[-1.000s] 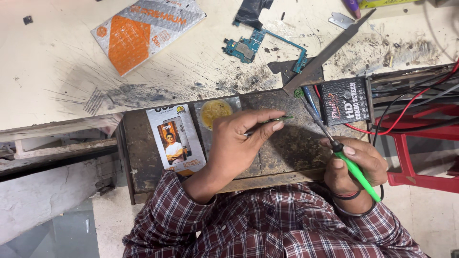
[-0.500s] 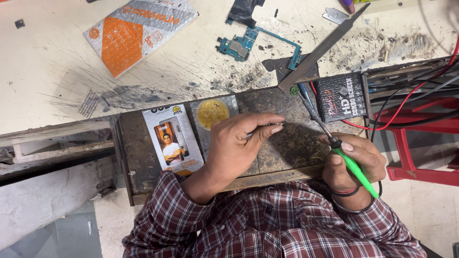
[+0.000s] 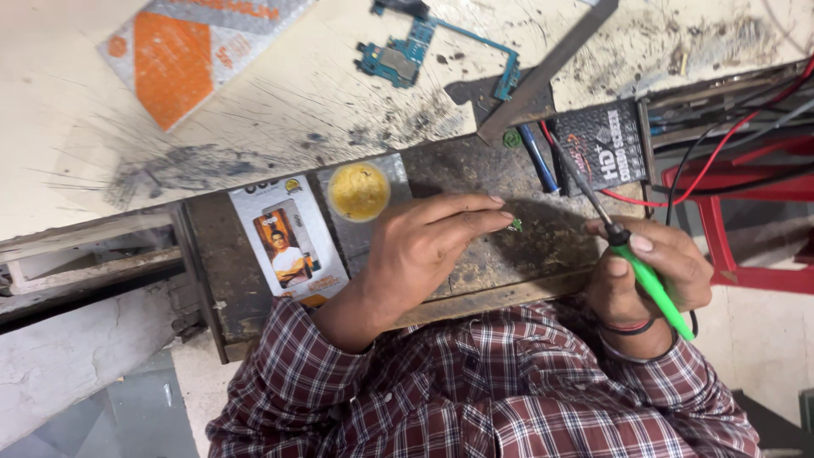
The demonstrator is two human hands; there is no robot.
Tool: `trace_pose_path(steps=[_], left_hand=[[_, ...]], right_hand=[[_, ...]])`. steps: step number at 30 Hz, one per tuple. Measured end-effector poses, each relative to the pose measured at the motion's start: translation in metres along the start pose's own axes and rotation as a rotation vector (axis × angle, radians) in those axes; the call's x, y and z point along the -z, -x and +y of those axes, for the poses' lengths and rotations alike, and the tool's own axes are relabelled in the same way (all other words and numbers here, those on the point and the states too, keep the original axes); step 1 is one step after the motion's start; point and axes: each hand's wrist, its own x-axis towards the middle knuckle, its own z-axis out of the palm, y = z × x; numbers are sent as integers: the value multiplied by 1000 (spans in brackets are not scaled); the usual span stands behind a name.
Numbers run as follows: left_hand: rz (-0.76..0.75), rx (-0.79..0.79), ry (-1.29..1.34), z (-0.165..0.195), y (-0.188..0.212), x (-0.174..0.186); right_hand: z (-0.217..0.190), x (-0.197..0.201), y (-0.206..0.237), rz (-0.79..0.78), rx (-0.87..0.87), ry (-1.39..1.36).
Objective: The person uses a soldering iron and tweezers to reflow solder on a small green circuit board. They repeatedly heat specific points on the board, adjust the component with tweezers, and inspect the work. The task continues throughout the clip without a visible final state.
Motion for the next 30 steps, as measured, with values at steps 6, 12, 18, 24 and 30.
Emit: trace_pose_path(steps=[6, 12, 18, 24, 30], left_hand=[[-70, -147, -142, -22, -4, -28], [-248, -205, -291, -28, -4, -31], [-351, -275, -433, -29, -9, -35], [-394, -339, -502, -30, -10, -30], [-438, -355, -514, -27, -9, -23]], right_hand=[[10, 6, 2, 18, -68, -49], [9, 17, 6, -53, -126, 18], [11, 21, 6, -64, -147, 0], [15, 26, 9, -69, -148, -9], [19, 36, 12, -102, -138, 20]])
